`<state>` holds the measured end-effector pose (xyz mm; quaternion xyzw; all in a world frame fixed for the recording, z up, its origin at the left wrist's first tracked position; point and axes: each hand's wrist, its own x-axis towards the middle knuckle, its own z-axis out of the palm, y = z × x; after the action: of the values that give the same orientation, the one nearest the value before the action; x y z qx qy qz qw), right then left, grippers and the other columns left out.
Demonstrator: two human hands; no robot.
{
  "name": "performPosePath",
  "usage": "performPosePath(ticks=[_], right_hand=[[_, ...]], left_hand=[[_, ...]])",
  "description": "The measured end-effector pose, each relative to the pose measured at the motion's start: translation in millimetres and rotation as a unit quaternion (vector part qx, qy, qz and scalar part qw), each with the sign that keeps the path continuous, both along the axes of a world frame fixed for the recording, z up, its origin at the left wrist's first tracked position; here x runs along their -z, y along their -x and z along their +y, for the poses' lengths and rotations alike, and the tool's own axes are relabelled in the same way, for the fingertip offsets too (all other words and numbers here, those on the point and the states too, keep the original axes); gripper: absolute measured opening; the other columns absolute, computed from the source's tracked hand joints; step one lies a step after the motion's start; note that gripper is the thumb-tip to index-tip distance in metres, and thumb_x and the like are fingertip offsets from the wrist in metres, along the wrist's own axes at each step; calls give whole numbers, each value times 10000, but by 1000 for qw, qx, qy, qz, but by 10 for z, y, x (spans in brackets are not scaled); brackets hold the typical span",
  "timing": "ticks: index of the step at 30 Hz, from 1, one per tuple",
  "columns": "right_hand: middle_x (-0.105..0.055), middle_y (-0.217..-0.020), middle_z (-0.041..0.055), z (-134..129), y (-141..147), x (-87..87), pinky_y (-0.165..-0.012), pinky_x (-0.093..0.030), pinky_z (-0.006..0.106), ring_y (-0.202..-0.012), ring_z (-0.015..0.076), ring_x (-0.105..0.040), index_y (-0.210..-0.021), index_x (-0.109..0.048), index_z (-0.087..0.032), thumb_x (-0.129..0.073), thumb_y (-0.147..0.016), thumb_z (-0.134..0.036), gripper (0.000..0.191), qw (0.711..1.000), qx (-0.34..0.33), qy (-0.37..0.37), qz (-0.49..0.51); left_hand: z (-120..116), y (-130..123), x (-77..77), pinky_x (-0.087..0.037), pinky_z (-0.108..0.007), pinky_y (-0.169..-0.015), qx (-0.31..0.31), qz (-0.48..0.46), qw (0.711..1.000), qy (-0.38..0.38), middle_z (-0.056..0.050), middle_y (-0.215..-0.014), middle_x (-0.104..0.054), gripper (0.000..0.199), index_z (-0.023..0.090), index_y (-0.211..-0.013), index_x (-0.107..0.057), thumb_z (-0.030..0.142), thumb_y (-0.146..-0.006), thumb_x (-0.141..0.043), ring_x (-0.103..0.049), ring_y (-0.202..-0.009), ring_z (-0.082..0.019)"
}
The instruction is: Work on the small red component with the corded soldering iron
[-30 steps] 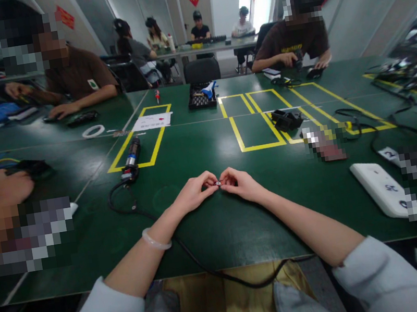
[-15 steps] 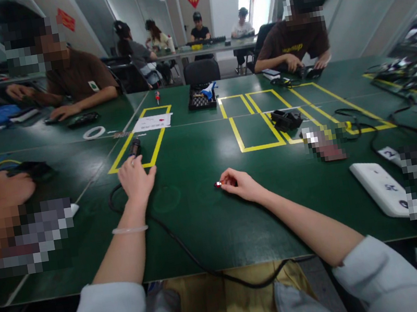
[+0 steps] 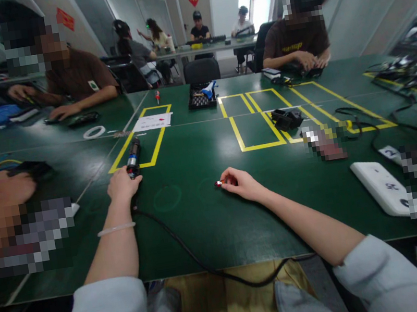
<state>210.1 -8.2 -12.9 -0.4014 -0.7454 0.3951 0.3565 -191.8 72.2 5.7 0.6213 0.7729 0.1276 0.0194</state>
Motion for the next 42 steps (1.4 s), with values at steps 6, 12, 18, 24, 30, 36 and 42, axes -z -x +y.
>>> performPosePath(ticks=[6,12,18,24,30,36,42], right_hand=[[-523,-693,-38,13,-2,40,-587,-385,224,-606,98,-477,-917,-572,-168,-622,-818,-258,142,1000,5,-15,-11],[-531,-735,-29,13,-9,35,-604,-393,226,-619,100,-471,-942,-557,-182,-585,-850,-267,128,999,-8,-43,-2],[-533,-803,-6,-3,-7,16,-641,-402,234,-661,112,-480,-889,-555,-191,-564,-857,-223,47,995,-7,-92,-29],[-535,-865,16,-36,-3,-7,-686,-418,246,-710,128,-503,-900,-552,-194,-545,-884,-232,43,987,4,-141,-79],[-541,-870,23,-68,17,-24,-684,-410,248,-739,144,-519,-896,-557,-203,-537,-905,-247,49,971,23,-188,-146],[-593,-956,58,-73,35,-13,-721,-410,278,-811,179,-546,-922,-571,-203,-553,-890,-220,41,946,31,-244,-212],[-616,-1027,77,-61,26,-12,-784,-422,300,-892,199,-567,-936,-587,-197,-561,-907,-238,57,940,15,-253,-229]], left_hand=[[-60,-264,-26,-498,-474,-809,-42,18,999,-7,-230,-1218,-578,589,148,-1268,-541,479,-785,-605,-592,-1053,-376],[-138,-654,-15,-486,-460,-888,33,34,999,-14,-178,-1279,-558,597,159,-1308,-509,435,-788,-607,-555,-1126,-354],[-266,-1094,2,-449,-414,-977,152,11,988,-17,-126,-1359,-510,610,186,-1346,-466,405,-794,-606,-509,-1199,-311],[-487,-1534,-3,-451,-412,-971,270,-21,962,-27,-103,-1378,-493,603,199,-1351,-446,354,-794,-619,-514,-1171,-294],[-642,-1792,25,-431,-415,-1015,366,-71,927,-32,-89,-1386,-485,602,216,-1359,-433,312,-796,-625,-481,-1220,-277],[-737,-1900,41,-441,-412,-1009,419,-103,902,-29,-80,-1395,-478,607,249,-1370,-433,293,-797,-626,-479,-1228,-271],[-769,-1937,13,-433,-412,-1027,437,-95,894,-26,-81,-1401,-474,602,243,-1378,-422,297,-812,-620,-468,-1239,-270]])
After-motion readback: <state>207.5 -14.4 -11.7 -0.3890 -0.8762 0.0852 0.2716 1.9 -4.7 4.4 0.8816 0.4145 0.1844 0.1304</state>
